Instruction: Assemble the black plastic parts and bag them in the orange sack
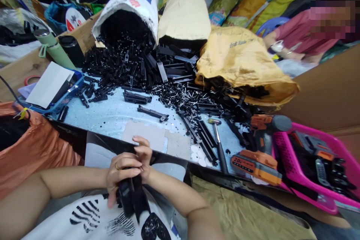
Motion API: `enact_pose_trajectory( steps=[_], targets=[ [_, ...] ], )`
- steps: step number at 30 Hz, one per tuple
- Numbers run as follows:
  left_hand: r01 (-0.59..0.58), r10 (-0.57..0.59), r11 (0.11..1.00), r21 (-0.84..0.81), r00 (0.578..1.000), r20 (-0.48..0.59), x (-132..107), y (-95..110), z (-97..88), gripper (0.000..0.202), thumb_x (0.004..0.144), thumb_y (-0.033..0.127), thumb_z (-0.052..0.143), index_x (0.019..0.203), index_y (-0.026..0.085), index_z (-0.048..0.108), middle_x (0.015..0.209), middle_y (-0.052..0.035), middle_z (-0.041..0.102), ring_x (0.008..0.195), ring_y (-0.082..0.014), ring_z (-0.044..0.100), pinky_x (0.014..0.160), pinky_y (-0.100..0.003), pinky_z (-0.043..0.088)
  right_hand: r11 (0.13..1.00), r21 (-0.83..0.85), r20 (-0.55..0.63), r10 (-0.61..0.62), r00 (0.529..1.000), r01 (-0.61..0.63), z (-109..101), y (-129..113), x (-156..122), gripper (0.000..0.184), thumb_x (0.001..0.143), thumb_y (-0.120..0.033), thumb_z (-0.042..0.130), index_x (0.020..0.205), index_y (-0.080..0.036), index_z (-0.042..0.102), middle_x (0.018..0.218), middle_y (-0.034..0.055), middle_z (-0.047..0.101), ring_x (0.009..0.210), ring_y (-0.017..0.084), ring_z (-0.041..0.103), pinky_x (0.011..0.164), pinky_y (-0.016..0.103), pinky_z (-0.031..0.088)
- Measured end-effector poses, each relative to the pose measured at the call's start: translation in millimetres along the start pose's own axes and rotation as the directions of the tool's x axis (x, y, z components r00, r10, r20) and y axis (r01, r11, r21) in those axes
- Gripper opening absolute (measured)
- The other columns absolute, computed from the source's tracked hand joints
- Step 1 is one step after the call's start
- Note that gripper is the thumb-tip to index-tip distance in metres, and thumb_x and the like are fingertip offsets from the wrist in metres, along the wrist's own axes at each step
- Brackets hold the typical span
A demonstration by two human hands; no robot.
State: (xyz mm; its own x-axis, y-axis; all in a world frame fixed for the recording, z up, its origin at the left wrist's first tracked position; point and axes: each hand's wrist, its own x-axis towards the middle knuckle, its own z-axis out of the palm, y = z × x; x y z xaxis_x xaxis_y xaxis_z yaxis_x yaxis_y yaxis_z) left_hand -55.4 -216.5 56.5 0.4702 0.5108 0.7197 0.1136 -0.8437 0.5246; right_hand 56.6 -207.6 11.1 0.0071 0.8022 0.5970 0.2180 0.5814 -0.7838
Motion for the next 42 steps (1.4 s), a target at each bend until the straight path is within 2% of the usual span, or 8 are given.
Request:
enact_pose_trajectory(
  steps=[4, 11, 16, 25, 31, 37, 39, 42],
  targets=[
    [-0.069, 0.021, 0.903, 0.424, 0.993, 0.116, -3.3, -62.9, -7.7, 0.077, 0.073, 0.081, 0.036, 0.117, 0.021, 0.057, 0.098, -0.0130, 0.064, 0.094, -0.0255, 0.061, 0.080, -0.038, 0.050, 0.908, -0.417, 0.230, 0.154, 0.961, -0.046, -13.7, 56.6, 54.6, 0.038, 0.091, -0.046, 0.030, 0.117, -0.025, 0.047, 0.130, 0.0112, 0.044, 0.123, 0.027, 0.038, 0.098, 0.049, 0.033],
    [0.020, -0.360, 0.736, 0.676, 0.858, 0.366, 20.7, -178.6, -43.6, 0.073, 0.080, 0.067, 0.045, 0.128, 0.013, 0.051, 0.102, -0.0198, 0.061, 0.100, -0.0295, 0.057, 0.081, -0.037, 0.045, 0.564, -0.812, 0.382, 0.317, 0.868, 0.151, -130.3, 138.2, 127.9, 0.035, 0.093, -0.032, 0.037, 0.117, -0.016, 0.056, 0.106, 0.0141, 0.062, 0.099, 0.026, 0.052, 0.085, 0.039, 0.039],
    [0.046, -0.415, 0.698, 0.715, 0.839, 0.351, 43.5, -208.4, -38.5, 0.095, 0.071, 0.072, 0.053, 0.139, 0.007, 0.034, 0.141, -0.0253, 0.034, 0.134, -0.0382, 0.024, 0.107, -0.050, 0.020, 0.348, -0.936, 0.006, 0.160, 0.987, -0.051, -193.6, 154.2, 155.2, 0.042, 0.090, -0.038, 0.043, 0.122, -0.013, 0.054, 0.115, 0.0170, 0.058, 0.104, 0.031, 0.047, 0.089, 0.046, 0.035],
    [0.101, -0.505, 0.634, 0.767, 0.805, 0.312, 104.3, -249.6, 1.5, 0.082, 0.081, 0.063, 0.048, 0.139, 0.007, 0.034, 0.135, -0.0231, 0.043, 0.129, -0.0365, 0.032, 0.108, -0.056, 0.013, 0.560, -0.828, 0.105, 0.210, 0.972, -0.032, -88.6, 214.7, 281.0, 0.043, 0.092, -0.027, 0.046, 0.125, -0.001, 0.045, 0.113, 0.0201, 0.057, 0.104, 0.021, 0.044, 0.092, 0.038, 0.031],
    [0.405, -0.565, 0.511, 0.759, 0.823, -0.059, 95.0, -239.4, -55.6, 0.042, 0.090, 0.036, 0.042, 0.120, 0.009, 0.053, 0.125, -0.0192, 0.052, 0.121, -0.0320, 0.041, 0.101, -0.051, 0.028, 0.726, -0.647, -0.010, 0.298, 0.955, -0.233, -65.3, 235.6, 313.7, 0.053, 0.082, -0.033, 0.059, 0.118, 0.004, 0.047, 0.106, 0.0220, 0.058, 0.097, 0.017, 0.047, 0.093, 0.040, 0.029],
    [0.713, -0.739, 0.124, 0.690, 0.531, -0.416, 54.3, -277.7, -138.1, 0.023, 0.081, 0.017, 0.045, 0.082, 0.000, 0.060, 0.100, -0.0269, 0.060, 0.109, -0.0386, 0.045, 0.090, -0.056, 0.035, 0.842, -0.431, 0.000, 0.358, 0.934, -0.323, -77.2, 195.0, 265.6, 0.057, 0.079, -0.044, 0.060, 0.124, -0.010, 0.049, 0.094, 0.0100, 0.064, 0.080, 0.015, 0.057, 0.076, 0.034, 0.047],
    [0.718, -0.762, 0.137, 0.682, 0.516, -0.391, 49.7, -283.3, -144.9, 0.021, 0.079, 0.020, 0.050, 0.079, 0.001, 0.058, 0.096, -0.0253, 0.061, 0.108, -0.0382, 0.046, 0.091, -0.055, 0.036, 0.893, -0.308, 0.102, 0.373, 0.922, -0.327, -81.8, 165.6, 227.5, 0.058, 0.078, -0.047, 0.061, 0.125, -0.014, 0.049, 0.094, 0.0084, 0.064, 0.082, 0.018, 0.060, 0.073, 0.035, 0.049],
    [0.702, -0.657, 0.270, 0.659, 0.635, -0.407, 48.6, -271.9, -144.2, 0.025, 0.077, 0.028, 0.059, 0.087, 0.006, 0.056, 0.108, -0.0220, 0.058, 0.114, -0.0366, 0.044, 0.098, -0.054, 0.034, 0.917, -0.353, 0.397, 0.327, 0.858, -0.187, -99.0, 118.6, 163.6, 0.056, 0.079, -0.044, 0.062, 0.128, -0.021, 0.048, 0.106, 0.0095, 0.063, 0.095, 0.022, 0.059, 0.080, 0.038, 0.049]
  ],
)
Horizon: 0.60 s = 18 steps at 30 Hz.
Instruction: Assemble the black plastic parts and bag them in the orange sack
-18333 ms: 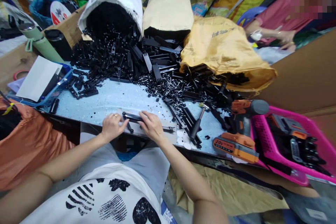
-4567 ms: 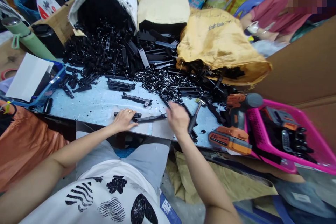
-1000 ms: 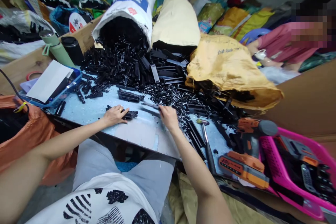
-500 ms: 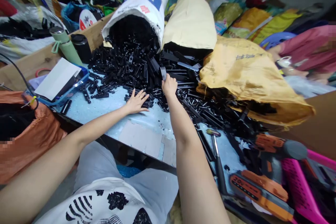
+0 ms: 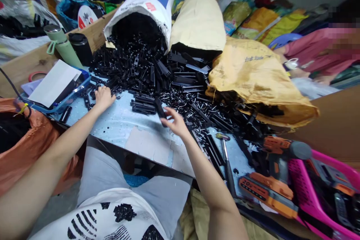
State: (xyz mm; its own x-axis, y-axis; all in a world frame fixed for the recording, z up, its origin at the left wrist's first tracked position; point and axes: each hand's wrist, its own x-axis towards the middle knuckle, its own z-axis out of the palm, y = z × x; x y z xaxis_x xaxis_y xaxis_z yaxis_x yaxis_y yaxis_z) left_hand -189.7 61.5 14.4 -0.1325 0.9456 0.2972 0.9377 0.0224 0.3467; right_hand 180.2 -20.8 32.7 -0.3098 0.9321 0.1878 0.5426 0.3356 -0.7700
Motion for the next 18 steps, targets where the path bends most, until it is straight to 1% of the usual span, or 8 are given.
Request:
enact_pose_trajectory(
  steps=[3, 5, 8, 10, 12, 13, 16, 18],
  targets=[
    [-0.195, 0.147, 0.949, -0.248, 0.969, -0.200, -23.7, 13.4, -13.8, 0.029, 0.082, 0.037, 0.057, 0.099, 0.014, 0.052, 0.117, -0.0139, 0.056, 0.119, -0.0275, 0.046, 0.101, -0.044, 0.037, 0.957, -0.256, 0.267, -0.063, 0.962, 0.134, -4.1, -12.8, -65.0, 0.044, 0.084, -0.031, 0.056, 0.127, -0.023, 0.051, 0.111, 0.0099, 0.062, 0.102, 0.023, 0.056, 0.088, 0.041, 0.045],
    [-0.301, 0.225, 0.864, -0.404, 0.948, -0.226, -45.7, 28.7, -20.3, 0.032, 0.086, 0.043, 0.052, 0.105, 0.017, 0.049, 0.110, -0.0097, 0.059, 0.108, -0.0214, 0.055, 0.094, -0.037, 0.044, 0.901, -0.390, 0.321, -0.061, 0.945, 0.190, -5.5, -14.1, -90.2, 0.036, 0.087, -0.022, 0.047, 0.122, -0.024, 0.055, 0.116, 0.0098, 0.061, 0.108, 0.024, 0.052, 0.092, 0.042, 0.042],
    [-0.403, 0.390, 0.772, -0.491, 0.911, -0.136, -82.6, 62.1, -20.7, 0.039, 0.086, 0.052, 0.050, 0.104, 0.017, 0.052, 0.097, -0.0070, 0.062, 0.092, -0.0185, 0.061, 0.082, -0.031, 0.049, 0.799, -0.597, 0.026, 0.108, 0.994, -0.071, 5.7, -11.9, -98.1, 0.036, 0.090, -0.028, 0.041, 0.122, -0.018, 0.056, 0.110, 0.0155, 0.062, 0.103, 0.028, 0.055, 0.085, 0.042, 0.044],
    [-0.433, 0.477, 0.767, -0.473, 0.879, -0.031, -106.7, 86.7, -16.5, 0.039, 0.086, 0.053, 0.049, 0.101, 0.018, 0.055, 0.094, -0.0070, 0.064, 0.088, -0.0190, 0.062, 0.077, -0.029, 0.050, 0.707, -0.610, -0.200, 0.299, 0.933, -0.358, 21.4, -11.6, -89.4, 0.053, 0.087, -0.047, 0.046, 0.128, -0.012, 0.050, 0.095, 0.0191, 0.064, 0.088, 0.031, 0.060, 0.075, 0.041, 0.046],
    [-0.408, 0.485, 0.798, -0.443, 0.871, 0.072, -127.7, 107.3, -12.4, 0.038, 0.090, 0.051, 0.044, 0.105, 0.018, 0.055, 0.095, -0.0072, 0.065, 0.085, -0.0193, 0.063, 0.073, -0.028, 0.050, 0.659, -0.549, -0.273, 0.439, 0.856, -0.513, 38.3, -14.2, -77.3, 0.070, 0.081, -0.058, 0.050, 0.131, -0.009, 0.047, 0.093, 0.0206, 0.063, 0.082, 0.031, 0.061, 0.070, 0.041, 0.046],
    [-0.381, 0.469, 0.813, -0.440, 0.877, 0.106, -136.5, 114.9, -11.2, 0.037, 0.092, 0.048, 0.040, 0.109, 0.018, 0.055, 0.098, -0.0075, 0.065, 0.087, -0.0194, 0.063, 0.074, -0.028, 0.050, 0.692, -0.499, -0.254, 0.459, 0.851, -0.522, 45.6, -16.7, -72.1, 0.070, 0.081, -0.059, 0.049, 0.132, -0.011, 0.046, 0.099, 0.0209, 0.062, 0.083, 0.031, 0.061, 0.071, 0.041, 0.046],
    [-0.295, 0.444, 0.789, -0.540, 0.880, 0.168, -156.0, 126.8, -11.3, 0.040, 0.097, 0.038, 0.029, 0.122, 0.017, 0.052, 0.103, -0.0082, 0.064, 0.087, -0.0173, 0.063, 0.079, -0.029, 0.050, 0.913, -0.111, -0.121, 0.380, 0.917, -0.393, 62.4, -28.5, -65.6, 0.061, 0.087, -0.055, 0.038, 0.137, -0.020, 0.040, 0.113, 0.0154, 0.058, 0.088, 0.025, 0.061, 0.075, 0.038, 0.048],
    [-0.202, 0.443, 0.729, -0.654, 0.868, 0.225, -164.2, 129.3, -12.9, 0.042, 0.097, 0.037, 0.030, 0.127, 0.016, 0.050, 0.097, -0.0073, 0.063, 0.070, -0.0128, 0.062, 0.073, -0.028, 0.051, 0.902, 0.287, -0.042, 0.348, 0.937, -0.322, 71.3, -38.2, -68.3, 0.062, 0.089, -0.057, 0.033, 0.142, -0.026, 0.032, 0.104, 0.0093, 0.061, 0.078, 0.019, 0.062, 0.068, 0.034, 0.051]
  ],
)
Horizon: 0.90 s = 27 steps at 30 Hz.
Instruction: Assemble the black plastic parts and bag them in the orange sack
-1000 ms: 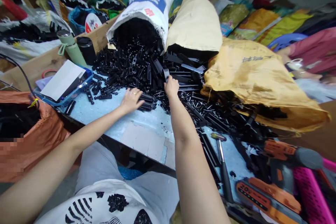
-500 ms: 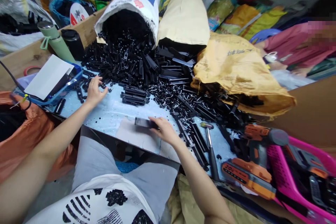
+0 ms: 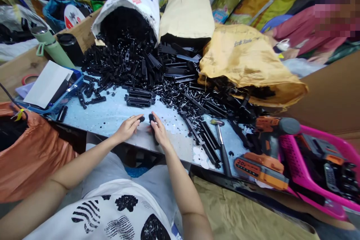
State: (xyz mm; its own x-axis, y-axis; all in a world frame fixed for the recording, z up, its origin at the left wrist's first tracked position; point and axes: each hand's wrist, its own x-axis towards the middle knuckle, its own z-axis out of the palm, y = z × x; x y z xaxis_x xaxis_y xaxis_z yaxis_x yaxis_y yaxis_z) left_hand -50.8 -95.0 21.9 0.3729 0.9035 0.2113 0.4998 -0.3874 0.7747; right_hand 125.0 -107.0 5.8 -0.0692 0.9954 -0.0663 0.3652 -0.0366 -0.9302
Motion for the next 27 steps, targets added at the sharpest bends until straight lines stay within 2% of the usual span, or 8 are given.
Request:
enact_pose_trajectory(
  steps=[3, 6, 11, 15, 18, 22, 25, 27],
  targets=[
    [0.059, -0.058, 0.987, -0.148, 0.998, 0.006, -5.7, 5.4, 2.5, 0.043, 0.094, 0.037, 0.038, 0.129, 0.015, 0.050, 0.087, -0.0043, 0.062, 0.055, -0.0090, 0.056, 0.062, -0.025, 0.050, 0.917, 0.382, 0.065, 0.099, 0.993, -0.116, 11.9, -5.3, -11.5, 0.068, 0.086, -0.064, 0.032, 0.142, -0.025, 0.030, 0.075, 0.0024, 0.061, 0.058, 0.015, 0.058, 0.054, 0.029, 0.050],
    [0.016, -0.024, 0.992, -0.122, 0.998, -0.058, -8.5, 11.1, 0.8, 0.040, 0.091, 0.035, 0.046, 0.124, 0.014, 0.056, 0.088, -0.0063, 0.063, 0.078, -0.0153, 0.061, 0.075, -0.029, 0.051, 0.883, 0.452, 0.107, 0.086, 0.991, -0.125, 11.4, -6.0, -17.3, 0.068, 0.085, -0.064, 0.037, 0.139, -0.022, 0.038, 0.064, -0.0002, 0.057, 0.053, 0.014, 0.054, 0.053, 0.028, 0.049],
    [-0.046, 0.047, 0.999, 0.028, 0.998, -0.036, -13.4, 19.1, -2.5, 0.035, 0.091, 0.031, 0.046, 0.120, 0.017, 0.060, 0.093, -0.0084, 0.064, 0.089, -0.0190, 0.060, 0.081, -0.032, 0.050, 0.981, 0.157, 0.159, -0.138, 0.977, 0.113, -13.7, -2.6, -15.2, 0.060, 0.081, -0.052, 0.057, 0.134, -0.024, 0.048, 0.094, 0.0055, 0.062, 0.060, 0.012, 0.055, 0.061, 0.029, 0.050],
    [-0.085, 0.089, 0.996, 0.034, 0.985, -0.148, -12.4, 29.5, 7.2, 0.034, 0.092, 0.029, 0.044, 0.120, 0.017, 0.059, 0.094, -0.0079, 0.063, 0.088, -0.0172, 0.059, 0.080, -0.030, 0.050, 0.947, 0.001, 0.120, -0.319, 0.940, 0.321, -18.9, -3.8, -15.4, 0.054, 0.086, -0.047, 0.052, 0.134, -0.023, 0.048, 0.099, 0.0072, 0.061, 0.074, 0.014, 0.058, 0.072, 0.031, 0.051],
    [-0.146, 0.136, 0.989, -0.011, 0.944, -0.300, -8.6, 37.0, 13.1, 0.034, 0.094, 0.026, 0.039, 0.121, 0.016, 0.057, 0.095, -0.0084, 0.062, 0.088, -0.0156, 0.059, 0.081, -0.029, 0.049, 0.931, 0.002, -0.053, -0.363, 0.930, 0.364, -8.9, -6.2, -21.2, 0.051, 0.091, -0.046, 0.043, 0.137, -0.023, 0.044, 0.084, 0.0036, 0.060, 0.062, 0.012, 0.055, 0.070, 0.031, 0.051],
    [-0.233, 0.219, 0.972, -0.030, 0.944, -0.247, -7.3, 31.5, 16.0, 0.033, 0.095, 0.026, 0.039, 0.119, 0.016, 0.058, 0.093, -0.0081, 0.062, 0.086, -0.0152, 0.059, 0.078, -0.028, 0.049, 0.941, -0.005, -0.062, -0.337, 0.940, 0.337, 3.4, -6.8, -28.8, 0.053, 0.092, -0.045, 0.042, 0.140, -0.024, 0.038, 0.089, 0.0039, 0.060, 0.055, 0.010, 0.053, 0.066, 0.030, 0.051],
    [-0.070, 0.064, 0.997, -0.016, 0.971, -0.232, -13.7, 19.9, 22.8, 0.034, 0.095, 0.027, 0.035, 0.119, 0.015, 0.057, 0.095, -0.0094, 0.062, 0.091, -0.0176, 0.059, 0.083, -0.032, 0.049, 0.940, -0.127, 0.087, -0.308, 0.948, 0.317, -2.7, -4.1, -22.4, 0.051, 0.094, -0.044, 0.037, 0.141, -0.026, 0.037, 0.099, 0.0058, 0.062, 0.069, 0.013, 0.059, 0.076, 0.032, 0.051],
    [0.096, -0.080, 0.994, 0.056, 0.968, -0.239, -19.5, 13.8, 27.1, 0.037, 0.094, 0.025, 0.034, 0.125, 0.015, 0.052, 0.106, -0.0124, 0.060, 0.100, -0.0208, 0.057, 0.087, -0.036, 0.048, 0.905, -0.281, 0.154, -0.285, 0.946, 0.319, -21.9, 0.1, -8.8, 0.051, 0.093, -0.044, 0.038, 0.140, -0.025, 0.038, 0.108, 0.0074, 0.061, 0.087, 0.017, 0.060, 0.084, 0.034, 0.049]
  ],
)
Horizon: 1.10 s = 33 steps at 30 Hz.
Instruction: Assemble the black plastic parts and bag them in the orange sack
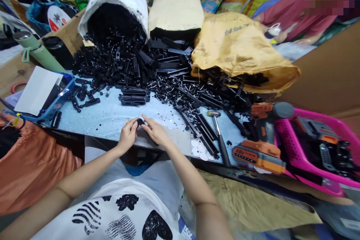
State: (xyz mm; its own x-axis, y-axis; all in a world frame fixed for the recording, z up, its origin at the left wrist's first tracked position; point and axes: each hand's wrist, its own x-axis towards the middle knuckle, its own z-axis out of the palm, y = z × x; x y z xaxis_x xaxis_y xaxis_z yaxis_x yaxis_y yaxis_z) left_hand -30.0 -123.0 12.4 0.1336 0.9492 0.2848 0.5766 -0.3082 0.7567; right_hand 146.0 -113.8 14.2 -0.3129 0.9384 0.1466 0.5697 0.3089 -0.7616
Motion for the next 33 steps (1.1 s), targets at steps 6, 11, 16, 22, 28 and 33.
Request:
enact_pose_trajectory(
  steps=[6, 11, 16, 22, 28, 33],
  targets=[
    [-0.433, 0.211, 0.835, 0.338, 0.821, 0.531, 11.1, 1.1, -2.4, 0.052, 0.083, 0.012, 0.046, 0.132, 0.027, 0.045, 0.131, -0.0096, 0.048, 0.126, -0.0287, 0.037, 0.106, -0.056, 0.021, 0.777, -0.472, -0.474, 0.174, 0.863, -0.416, -109.1, 77.1, 44.3, 0.047, 0.093, -0.032, 0.038, 0.133, -0.010, 0.046, 0.122, 0.0178, 0.055, 0.112, 0.026, 0.048, 0.094, 0.040, 0.039],
    [-0.568, 0.204, 0.708, 0.420, 0.733, 0.649, 31.7, 12.0, -2.0, 0.037, 0.088, 0.009, 0.039, 0.120, 0.019, 0.055, 0.094, -0.0096, 0.062, 0.093, -0.0220, 0.055, 0.093, -0.046, 0.036, 0.657, -0.639, -0.340, 0.225, 0.913, -0.401, -152.5, 110.9, 79.5, 0.047, 0.087, -0.033, 0.050, 0.129, -0.013, 0.050, 0.116, 0.0164, 0.059, 0.104, 0.026, 0.052, 0.088, 0.038, 0.040],
    [-0.440, 0.130, 0.769, 0.463, 0.817, 0.561, 23.4, 7.0, -17.5, 0.030, 0.089, 0.019, 0.047, 0.118, 0.018, 0.055, 0.095, -0.0114, 0.060, 0.095, -0.0248, 0.055, 0.082, -0.039, 0.042, 0.581, -0.746, -0.294, 0.150, 0.944, -0.325, -146.8, 79.1, 79.5, 0.057, 0.087, -0.026, 0.048, 0.142, -0.020, 0.034, 0.101, 0.0127, 0.064, 0.092, 0.027, 0.057, 0.077, 0.039, 0.044],
    [-0.164, 0.176, 0.984, -0.071, 0.957, 0.231, 20.1, 22.5, 0.9, 0.069, 0.085, 0.044, 0.055, 0.143, 0.022, 0.023, 0.138, -0.0151, 0.037, 0.121, -0.0258, 0.044, 0.094, -0.038, 0.042, 0.925, -0.293, -0.551, 0.044, 0.833, -0.243, -97.6, 12.5, 42.4, 0.074, 0.091, -0.049, 0.038, 0.149, -0.022, 0.000, 0.094, 0.0069, 0.060, 0.078, 0.021, 0.059, 0.067, 0.037, 0.052],
    [0.211, -0.234, 0.883, -0.419, 0.972, -0.004, 49.0, 14.5, 39.9, 0.027, 0.090, 0.035, 0.046, 0.098, 0.014, 0.061, 0.092, -0.0071, 0.061, 0.085, -0.0162, 0.058, 0.078, -0.028, 0.047, 0.957, -0.166, -0.511, 0.121, 0.851, -0.236, -54.6, -1.7, 8.2, 0.060, 0.091, -0.054, 0.032, 0.142, -0.022, 0.033, 0.095, 0.0093, 0.061, 0.082, 0.022, 0.060, 0.071, 0.040, 0.052],
    [0.187, -0.163, 0.941, -0.282, 0.981, 0.106, 52.3, 9.2, 31.0, 0.024, 0.089, 0.030, 0.048, 0.087, 0.013, 0.065, 0.084, -0.0059, 0.061, 0.077, -0.0151, 0.058, 0.076, -0.027, 0.046, 0.734, -0.679, -0.134, -0.113, 0.985, -0.008, -69.2, 1.9, -10.3, 0.050, 0.087, -0.055, 0.044, 0.118, -0.018, 0.057, 0.118, 0.0164, 0.056, 0.112, 0.030, 0.048, 0.095, 0.046, 0.035]
  ],
)
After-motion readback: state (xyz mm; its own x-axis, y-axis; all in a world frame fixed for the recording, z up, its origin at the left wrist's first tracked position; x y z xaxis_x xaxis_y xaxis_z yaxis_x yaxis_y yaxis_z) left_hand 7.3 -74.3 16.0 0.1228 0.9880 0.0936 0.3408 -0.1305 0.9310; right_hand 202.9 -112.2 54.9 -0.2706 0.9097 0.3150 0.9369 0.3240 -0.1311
